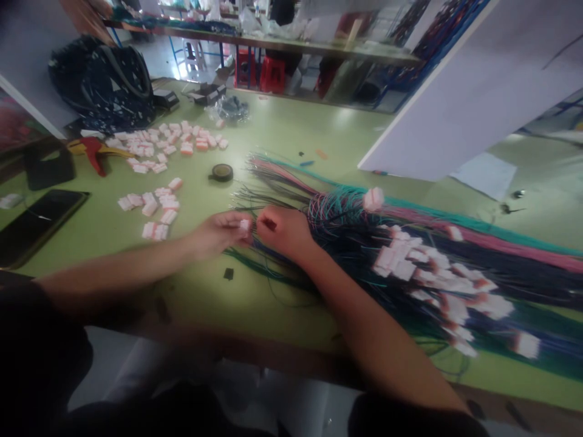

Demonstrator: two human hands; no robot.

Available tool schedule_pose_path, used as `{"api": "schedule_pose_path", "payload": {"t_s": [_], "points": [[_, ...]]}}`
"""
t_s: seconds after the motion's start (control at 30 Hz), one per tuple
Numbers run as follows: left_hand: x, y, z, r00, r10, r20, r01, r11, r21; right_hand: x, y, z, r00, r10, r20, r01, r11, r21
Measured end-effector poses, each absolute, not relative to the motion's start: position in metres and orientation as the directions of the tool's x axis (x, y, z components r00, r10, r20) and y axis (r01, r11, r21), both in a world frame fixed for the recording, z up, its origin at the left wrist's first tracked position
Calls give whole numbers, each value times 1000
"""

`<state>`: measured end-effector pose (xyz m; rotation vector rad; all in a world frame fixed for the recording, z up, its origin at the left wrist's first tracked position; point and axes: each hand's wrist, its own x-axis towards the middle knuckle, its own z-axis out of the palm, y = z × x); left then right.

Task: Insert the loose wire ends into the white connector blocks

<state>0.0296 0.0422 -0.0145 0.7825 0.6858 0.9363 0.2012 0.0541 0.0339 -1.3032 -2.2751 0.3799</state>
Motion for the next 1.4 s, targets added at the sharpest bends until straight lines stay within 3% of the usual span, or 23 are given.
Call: {"api": "schedule_pose_path", "payload": {"t_s": [0.2, 0.53, 0.8, 1.07, 1.17, 1.27, 1.33, 1.4], "points": [[30, 41, -13, 431, 885, -176, -407, 365, 837, 200, 52, 32, -460, 855, 240, 762, 519, -387], [31, 41, -12, 389, 895, -221, -414, 384, 825, 203, 56, 39, -505, 850, 151, 740, 516, -431], [32, 40, -8, 409, 881, -238, -439, 419, 795, 204, 54, 35, -518, 838, 170, 722, 535, -438], [31, 41, -10, 444, 871, -211, -376, 395, 838, 202, 52, 35, -483, 869, 105, 777, 480, -407], [31, 40, -9, 440, 878, -188, -350, 360, 865, 208, 55, 41, -523, 852, 11, 742, 462, -487], [32, 38, -7, 446, 881, -157, -335, 327, 884, 211, 72, 48, -523, 852, -6, 646, 392, -655], [32, 37, -7, 449, 882, -145, -334, 316, 888, 210, 95, 50, -398, 916, 60, 561, 295, -773], [33, 37, -8, 445, 884, -146, -343, 319, 883, 208, 127, 51, -235, 965, 117, 536, 229, -812]]}}
